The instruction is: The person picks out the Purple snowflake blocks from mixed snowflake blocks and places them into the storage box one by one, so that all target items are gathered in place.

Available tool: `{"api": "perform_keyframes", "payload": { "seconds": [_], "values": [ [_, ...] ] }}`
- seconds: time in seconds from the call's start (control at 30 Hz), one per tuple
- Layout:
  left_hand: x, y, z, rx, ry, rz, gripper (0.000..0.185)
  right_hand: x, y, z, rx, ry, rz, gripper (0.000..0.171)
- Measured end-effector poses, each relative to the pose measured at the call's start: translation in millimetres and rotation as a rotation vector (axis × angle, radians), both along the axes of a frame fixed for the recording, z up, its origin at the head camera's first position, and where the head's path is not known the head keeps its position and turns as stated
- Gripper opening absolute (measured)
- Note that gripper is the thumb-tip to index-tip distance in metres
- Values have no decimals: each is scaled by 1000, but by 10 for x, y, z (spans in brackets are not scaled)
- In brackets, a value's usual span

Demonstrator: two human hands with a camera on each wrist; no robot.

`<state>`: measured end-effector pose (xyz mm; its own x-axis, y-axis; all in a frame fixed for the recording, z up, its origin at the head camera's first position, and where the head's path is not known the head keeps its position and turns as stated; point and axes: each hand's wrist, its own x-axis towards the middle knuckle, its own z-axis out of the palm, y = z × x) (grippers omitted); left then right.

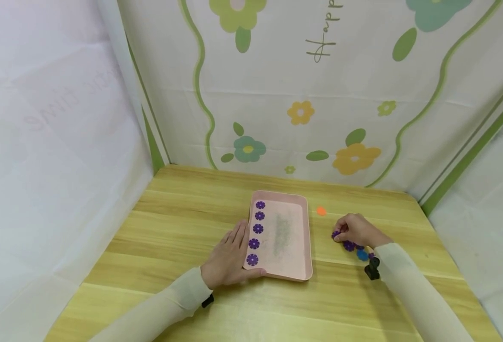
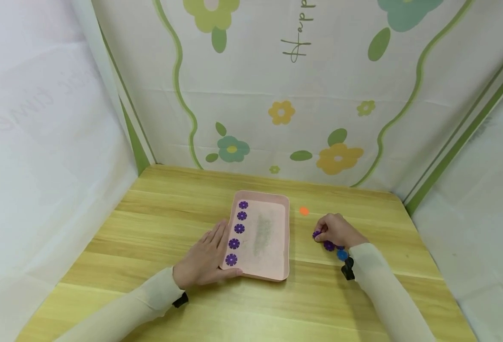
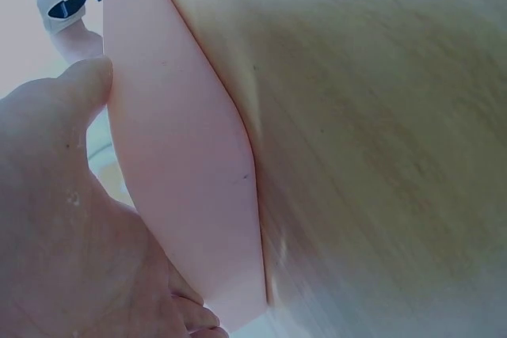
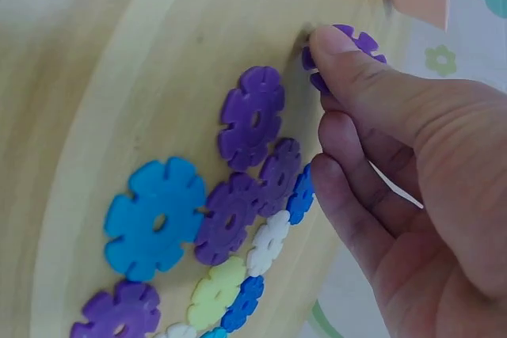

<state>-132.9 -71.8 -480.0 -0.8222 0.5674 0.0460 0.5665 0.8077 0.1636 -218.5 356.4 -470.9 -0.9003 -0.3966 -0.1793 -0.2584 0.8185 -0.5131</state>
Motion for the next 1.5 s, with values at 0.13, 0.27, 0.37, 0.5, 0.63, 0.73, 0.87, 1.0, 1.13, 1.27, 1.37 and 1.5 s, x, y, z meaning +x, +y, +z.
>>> {"api": "perform_keyframes", "payload": {
  "seconds": [0.13, 0.27, 0.37, 0.5, 0.63, 0.73, 0.87, 1.0, 1.13, 1.27, 1.37, 1.5],
  "values": [
    [9, -12, -13, 9, -7, -3, 124, -53, -18, 57, 6, 6, 12, 4],
    [25, -26, 20, 9, -23, -4, 123, -132, -73, 192, 0, -19, -1, 5],
    [29, -37, 40, -1, -31, 3, 123, -204, -135, 335, -1, -34, 18, 7],
    [20, -48, 53, -7, -41, 13, 123, -309, -263, 519, 9, -36, 64, 11],
    [15, -54, 59, -17, -37, 20, 124, -410, -457, 659, 23, -34, 111, 14],
    [17, -52, 61, -33, -28, 20, 125, -478, -615, 716, 38, -34, 134, 15],
    [20, -34, 55, -45, -26, 13, 125, -543, -802, 710, 25, -43, 148, 15],
    [24, -12, 48, -46, -26, 8, 126, -602, -954, 638, 9, -59, 142, 14],
    [22, -4, 40, -53, -23, 11, 126, -677, -1093, 565, 14, -62, 92, 12],
    [22, -5, 56, -53, -25, 15, 126, -749, -1221, 510, 20, -51, 31, 10],
    [25, -7, 66, -52, -23, 16, 125, -805, -1294, 452, 39, -9, 21, 7],
    [34, -8, 69, -46, -19, 14, 125, -882, -1360, 324, 81, 41, 17, 5]
  ]
}}
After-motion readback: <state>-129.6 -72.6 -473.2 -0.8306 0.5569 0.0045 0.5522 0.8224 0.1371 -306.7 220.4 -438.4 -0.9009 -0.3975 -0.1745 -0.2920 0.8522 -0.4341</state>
